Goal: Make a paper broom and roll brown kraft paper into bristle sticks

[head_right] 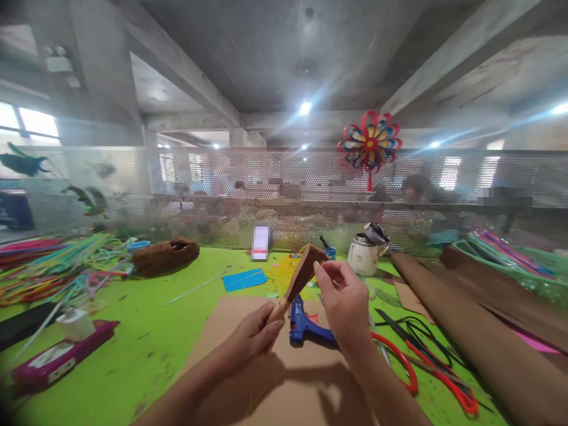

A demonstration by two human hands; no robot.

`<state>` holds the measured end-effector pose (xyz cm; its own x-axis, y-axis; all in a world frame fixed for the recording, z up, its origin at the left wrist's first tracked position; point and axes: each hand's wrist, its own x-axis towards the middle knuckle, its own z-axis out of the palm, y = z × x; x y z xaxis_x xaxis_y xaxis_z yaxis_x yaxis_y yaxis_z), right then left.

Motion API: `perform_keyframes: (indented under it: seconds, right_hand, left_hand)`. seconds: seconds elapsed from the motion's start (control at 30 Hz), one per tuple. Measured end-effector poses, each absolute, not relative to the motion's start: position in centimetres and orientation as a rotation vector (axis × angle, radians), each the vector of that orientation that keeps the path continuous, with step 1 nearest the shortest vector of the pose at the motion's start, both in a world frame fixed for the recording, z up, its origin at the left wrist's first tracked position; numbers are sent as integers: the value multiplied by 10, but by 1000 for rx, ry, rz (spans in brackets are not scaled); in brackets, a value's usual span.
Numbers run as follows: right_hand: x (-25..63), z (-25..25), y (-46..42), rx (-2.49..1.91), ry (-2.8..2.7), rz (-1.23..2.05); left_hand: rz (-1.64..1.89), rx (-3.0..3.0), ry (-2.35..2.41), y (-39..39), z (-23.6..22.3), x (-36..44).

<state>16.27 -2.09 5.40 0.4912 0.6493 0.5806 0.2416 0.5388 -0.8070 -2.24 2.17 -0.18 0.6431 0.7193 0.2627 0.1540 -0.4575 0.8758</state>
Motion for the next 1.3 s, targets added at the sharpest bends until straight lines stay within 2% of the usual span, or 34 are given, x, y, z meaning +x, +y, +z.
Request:
perform_keyframes:
  seconds: [0.37,0.63,0.93,1.3]
  right_hand:
    - [173,51,-21,-962,-937,349]
    - [172,47,-22,-694,-876,601]
    - [186,57,-26,-448,-793,976]
    - [200,44,-14,-636,-734,983]
  left_hand:
    - [751,2022,715,27,-5,-24]
    - [781,1732,618,26,-3,-22]
    - [600,1650,546,23,5,-30]
    - [558,1233,326,23,3,-30]
